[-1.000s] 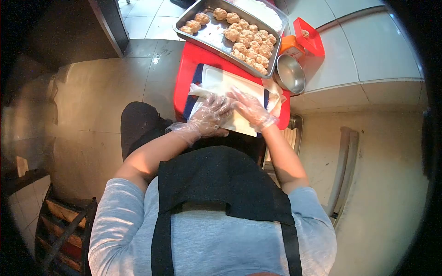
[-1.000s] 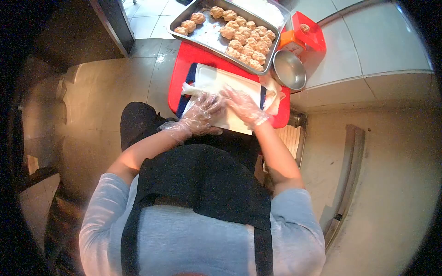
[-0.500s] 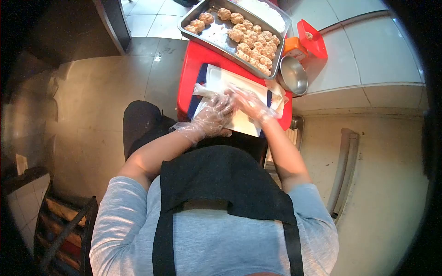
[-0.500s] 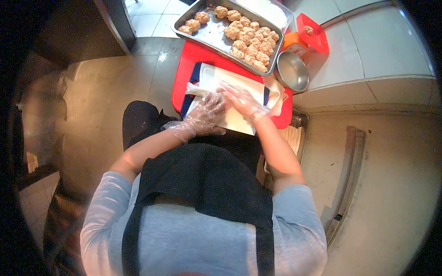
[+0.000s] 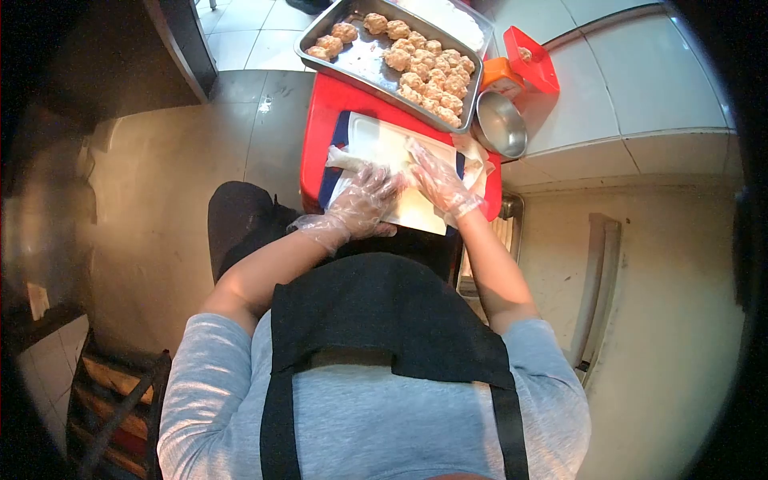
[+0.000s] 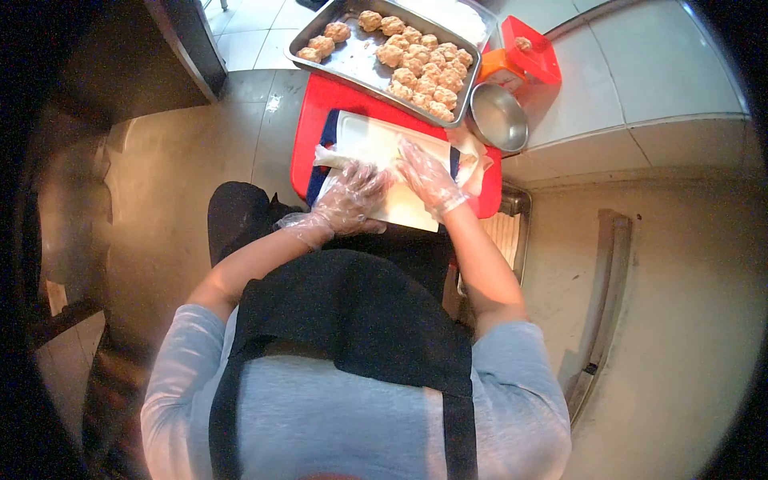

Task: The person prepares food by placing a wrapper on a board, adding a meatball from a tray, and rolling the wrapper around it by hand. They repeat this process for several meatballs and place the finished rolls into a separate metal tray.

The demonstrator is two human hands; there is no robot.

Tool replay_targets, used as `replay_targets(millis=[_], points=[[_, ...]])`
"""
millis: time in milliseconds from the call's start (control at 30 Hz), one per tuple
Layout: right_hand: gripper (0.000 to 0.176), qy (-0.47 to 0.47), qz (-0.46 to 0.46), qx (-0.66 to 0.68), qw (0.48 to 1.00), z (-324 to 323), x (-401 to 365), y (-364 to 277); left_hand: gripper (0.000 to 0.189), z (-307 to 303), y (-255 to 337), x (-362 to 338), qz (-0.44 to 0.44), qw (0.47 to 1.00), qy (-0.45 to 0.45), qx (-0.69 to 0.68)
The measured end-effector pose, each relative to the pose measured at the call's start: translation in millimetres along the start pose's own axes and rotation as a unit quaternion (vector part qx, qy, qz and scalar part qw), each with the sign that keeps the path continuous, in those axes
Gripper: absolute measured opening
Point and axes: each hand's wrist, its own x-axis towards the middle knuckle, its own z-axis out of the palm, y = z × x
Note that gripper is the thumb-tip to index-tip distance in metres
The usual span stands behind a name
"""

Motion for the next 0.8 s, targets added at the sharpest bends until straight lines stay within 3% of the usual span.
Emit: replay_targets(millis=[67,100,233,367,467,500,633,733,767,800], points=[[0.050,-0.012,0.064,0.051,0.997,-10,-23,-8,0.091,-3,1,2,0.002,1.000,-0.014,0.012],[0.051,-0.027,0.018,-0.034,0.999,3,-35,3,0.090,-4,2,3,0.002,1.000,-0.022,0.018],[0.051,-0.046,0.091,0.072,0.992,-16,-1,-50,0.092,-8,4,0,0.005,0.999,-0.036,0.027],[0.048,-0.069,0.179,0.153,0.970,-27,-1,-33,0.096,-11,2,1,0.000,0.999,-0.040,0.013],[0.045,-0.041,0.190,0.130,0.972,-56,-28,-10,0.098,-11,4,2,0.000,0.999,-0.035,0.020],[0.040,0.006,0.225,0.213,0.951,-46,-37,3,0.098,-10,4,2,0.002,0.999,-0.029,0.025],[0.036,-0.031,0.180,0.221,0.958,-22,-56,8,0.098,-9,5,0,0.003,0.999,-0.028,0.031],[0.035,0.060,0.221,0.221,0.948,-34,-45,8,0.096,-8,4,1,0.003,0.999,-0.027,0.035],[0.036,-0.039,0.177,0.034,0.983,-47,-31,-7,0.096,-8,4,2,0.002,0.999,-0.029,0.031],[0.037,-0.018,0.132,0.039,0.990,-38,-24,-17,0.096,-8,4,3,0.003,0.999,-0.032,0.028]])
